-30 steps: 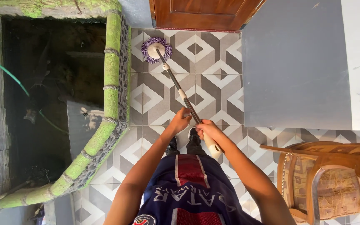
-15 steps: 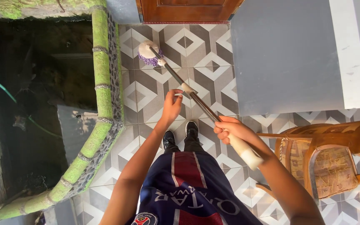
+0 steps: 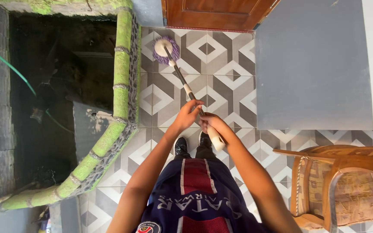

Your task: The person is mopping the floor in a bathroom and balcony area.

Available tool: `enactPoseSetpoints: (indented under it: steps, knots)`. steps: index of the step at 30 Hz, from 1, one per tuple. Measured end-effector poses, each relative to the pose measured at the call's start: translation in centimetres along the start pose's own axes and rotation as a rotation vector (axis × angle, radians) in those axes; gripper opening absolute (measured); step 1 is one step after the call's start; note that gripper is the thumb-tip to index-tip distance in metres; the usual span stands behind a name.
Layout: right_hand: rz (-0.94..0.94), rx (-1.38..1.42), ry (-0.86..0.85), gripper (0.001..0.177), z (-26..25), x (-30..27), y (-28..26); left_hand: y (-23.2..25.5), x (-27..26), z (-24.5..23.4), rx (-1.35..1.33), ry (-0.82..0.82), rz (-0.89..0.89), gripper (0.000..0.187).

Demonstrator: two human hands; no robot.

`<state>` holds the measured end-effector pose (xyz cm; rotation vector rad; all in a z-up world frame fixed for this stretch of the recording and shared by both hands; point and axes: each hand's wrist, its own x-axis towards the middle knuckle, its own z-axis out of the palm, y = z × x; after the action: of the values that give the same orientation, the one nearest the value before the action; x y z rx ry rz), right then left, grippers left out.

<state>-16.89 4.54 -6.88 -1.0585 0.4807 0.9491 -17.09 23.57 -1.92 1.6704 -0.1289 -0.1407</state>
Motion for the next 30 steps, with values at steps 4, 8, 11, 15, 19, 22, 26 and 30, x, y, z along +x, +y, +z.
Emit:
enactPoseSetpoints:
  steps: [4,8,11,15,19,22,26,30]
  knots:
    - [0.018,0.13,-0.026,0.019,2.4,-3.1,-0.4,1.5,1.9,0.1,-0.029,-0.075,-0.205,0.026]
    - [0.063,-0.053,0.028,0.014,5.6,-12.6,-3.1,-2.5,2.9,2.3,0.393,-0.14,0.317,0.021]
    - [0.022,-0.243,0.006,0.018,9.6,-19.7,-6.8,0.4,3.8,1.6,0.557,-0.216,0.324,0.038]
    - [0.095,-0.241,-0.028,0.035,14.0,-21.6,-9.3,3.2,2.5,-0.5,0.359,-0.404,-0.074,0.058]
    - [0.088,-0.286,-0.066,0.055,11.6,-16.2,-7.5,-3.4,3.3,-0.6,0.39,-0.314,-0.079,0.059]
    - [0.006,-0.221,-0.078,0.063,6.4,-8.4,-3.7,-8.8,4.4,0.6,0.546,-0.189,0.044,0.053]
    - [-0.004,0.11,0.003,0.023,1.4,-1.5,1.6,-11.0,5.8,2.5,0.765,-0.152,-0.16,0.036]
    - [0.041,0.095,0.01,0.019,1.2,-3.3,2.4,-9.6,7.2,3.0,0.652,-0.099,-0.375,0.036]
